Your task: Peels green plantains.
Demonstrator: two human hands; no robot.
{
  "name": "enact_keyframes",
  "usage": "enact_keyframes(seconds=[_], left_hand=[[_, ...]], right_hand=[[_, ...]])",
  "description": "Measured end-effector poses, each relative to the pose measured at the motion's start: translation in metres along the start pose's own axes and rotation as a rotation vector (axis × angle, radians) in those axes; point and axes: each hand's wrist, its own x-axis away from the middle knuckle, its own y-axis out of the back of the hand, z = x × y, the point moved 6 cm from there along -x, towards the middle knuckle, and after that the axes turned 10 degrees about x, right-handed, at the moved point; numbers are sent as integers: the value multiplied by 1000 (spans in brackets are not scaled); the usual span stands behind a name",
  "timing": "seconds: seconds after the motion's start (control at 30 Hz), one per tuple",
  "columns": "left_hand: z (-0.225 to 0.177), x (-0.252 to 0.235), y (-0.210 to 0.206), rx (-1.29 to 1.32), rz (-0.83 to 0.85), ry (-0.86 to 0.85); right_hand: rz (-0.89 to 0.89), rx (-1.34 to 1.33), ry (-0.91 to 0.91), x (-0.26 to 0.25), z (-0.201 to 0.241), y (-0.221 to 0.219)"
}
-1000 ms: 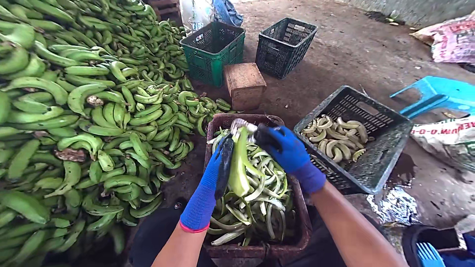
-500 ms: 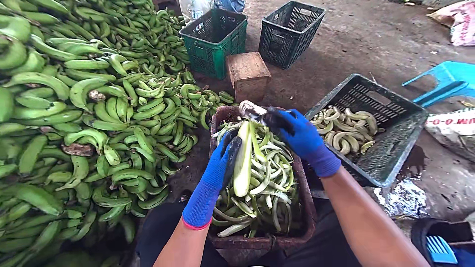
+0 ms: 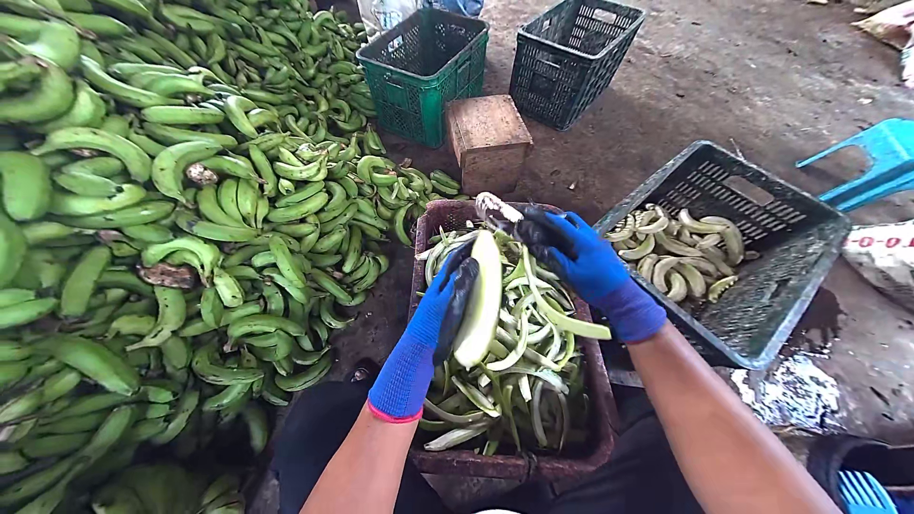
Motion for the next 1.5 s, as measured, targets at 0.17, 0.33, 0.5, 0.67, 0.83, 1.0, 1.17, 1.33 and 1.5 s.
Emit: enact_keyframes(seconds=[0.17,0.33,0.5,0.67,0.83,1.0,1.17,1.33,1.5], left_hand=[[15,-21,42,436,-379,-138],[2,-11,27,276,-356,-175],[8,-2,-16,-165,203,63],[25,-17,27,341,-204,-37],[18,-23,43,678,-412,-132],[6,-12,23,429,-329,-176],[10,-10,9,-141,-181,-2],[12,-7,-6,-338,-41,105],[17,-9,35,-4,-215,35]], right_hand=[[-17,67,309,31,45,-24],[-6,96,218,18,41,-15],[90,-26,-33,-2,9,-9],[30,37,146,21,33,-29],[-119,187,312,36,54,-31],[16,134,46,25,46,-24],[171,33,-143,13,24,-27],[323,-76,-350,5,2,-37],[143,-4,66,27,32,-34]])
